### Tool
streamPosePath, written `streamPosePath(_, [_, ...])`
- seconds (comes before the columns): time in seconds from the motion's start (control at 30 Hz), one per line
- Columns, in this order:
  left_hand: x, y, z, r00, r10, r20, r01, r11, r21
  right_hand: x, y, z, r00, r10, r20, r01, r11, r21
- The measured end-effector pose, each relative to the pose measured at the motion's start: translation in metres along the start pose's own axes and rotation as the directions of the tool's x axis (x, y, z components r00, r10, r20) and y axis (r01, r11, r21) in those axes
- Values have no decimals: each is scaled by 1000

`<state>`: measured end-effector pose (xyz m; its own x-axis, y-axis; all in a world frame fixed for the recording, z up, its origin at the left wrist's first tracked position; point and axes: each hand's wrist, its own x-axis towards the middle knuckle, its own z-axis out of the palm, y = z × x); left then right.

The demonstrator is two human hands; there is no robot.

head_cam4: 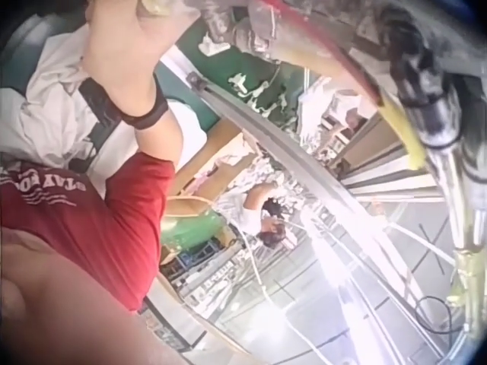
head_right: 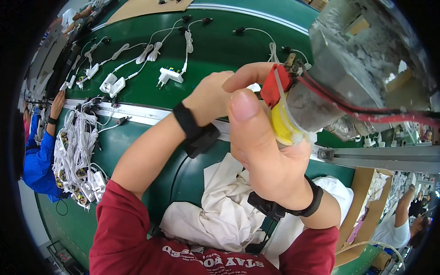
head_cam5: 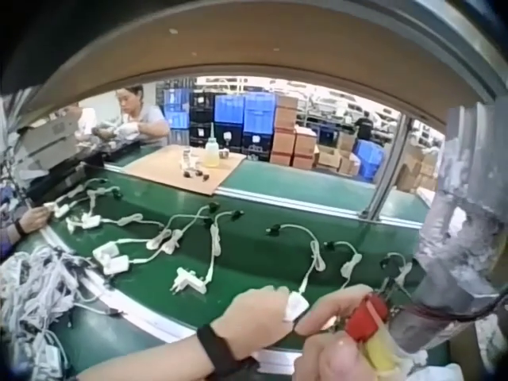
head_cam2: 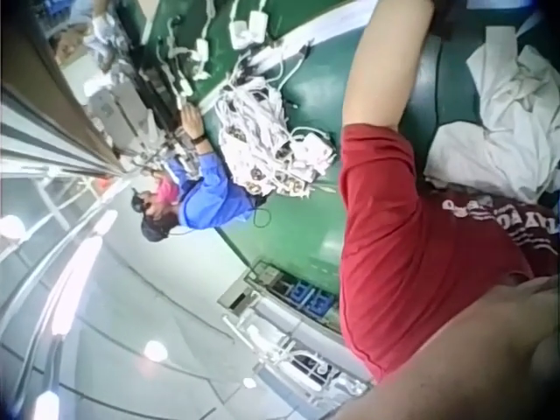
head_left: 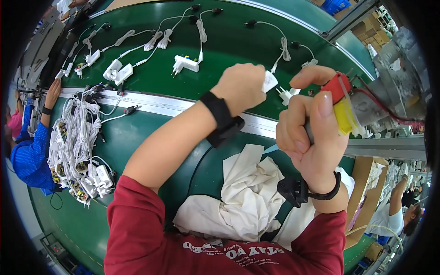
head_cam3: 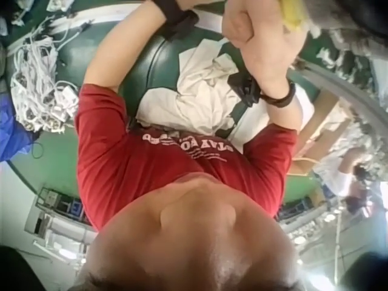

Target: The person picks up a circuit board with an attached power cord, applies glue to it using a dispenser, and places the assembly onto the green table, repeating this process for several units.

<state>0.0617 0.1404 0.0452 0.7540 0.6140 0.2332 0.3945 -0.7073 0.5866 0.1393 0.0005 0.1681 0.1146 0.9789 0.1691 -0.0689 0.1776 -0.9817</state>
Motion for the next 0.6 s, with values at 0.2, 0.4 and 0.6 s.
streamPosePath(0.2, [-43, 19, -45, 866, -272, 419, 498, 401, -769, 6, 3, 1, 995, -29, -92, 27, 999, -17])
streamPosePath(0.4, [-104, 53, -24, 773, -137, 619, 602, -149, -785, 14, 3, 2, 986, -106, -126, 97, 993, -74])
streamPosePath(0.6, [-119, 70, -3, 875, -56, 480, 478, -47, -877, 14, 6, -2, 989, -78, -127, 86, 995, 54])
